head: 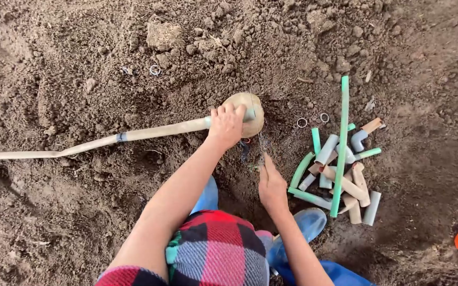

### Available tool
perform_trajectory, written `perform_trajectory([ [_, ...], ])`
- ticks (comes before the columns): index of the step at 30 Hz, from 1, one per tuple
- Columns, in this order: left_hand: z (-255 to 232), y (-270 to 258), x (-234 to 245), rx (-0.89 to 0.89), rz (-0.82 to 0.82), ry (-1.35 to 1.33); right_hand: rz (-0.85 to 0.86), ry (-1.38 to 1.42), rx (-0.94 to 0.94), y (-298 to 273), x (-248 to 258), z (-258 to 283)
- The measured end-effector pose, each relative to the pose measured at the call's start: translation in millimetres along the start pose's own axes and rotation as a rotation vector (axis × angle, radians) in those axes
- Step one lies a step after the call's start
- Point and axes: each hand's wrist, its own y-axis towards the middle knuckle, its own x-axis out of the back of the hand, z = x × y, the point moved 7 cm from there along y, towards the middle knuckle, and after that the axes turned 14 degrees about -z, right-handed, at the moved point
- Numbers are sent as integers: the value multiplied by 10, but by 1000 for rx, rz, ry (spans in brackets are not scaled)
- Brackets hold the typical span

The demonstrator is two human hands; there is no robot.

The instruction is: The person uses a hand saw to cut a white PVC pipe that is attached to a long hose. They hold the pipe steady with one hand while sawing with the other. The person briefly stands up to move a red plastic stool before resuming the cutting task.

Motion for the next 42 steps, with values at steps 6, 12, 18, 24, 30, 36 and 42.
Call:
perform_trajectory([
  [6,-7,-1,49,-2,12,-16,30,21,-49,204,-38,178],
  [12,5,31,-37,-15,39,5,-5,50,61,396,-36,452],
  [18,25,21,-177,-14,3,15,29,69,-61,-15,-20,25],
  [24,3,25,-93,-8,-28,36,8,28,39,262,1,294],
  [30,4,86,-187,-10,-38,20,-25,43,40,285,-9,402],
  [36,7,31,-80,-39,-204,29,14,-9,-62,-84,22,-62],
  [42,-40,41,82,-40,-142,32,-15,4,51,409,-58,306],
])
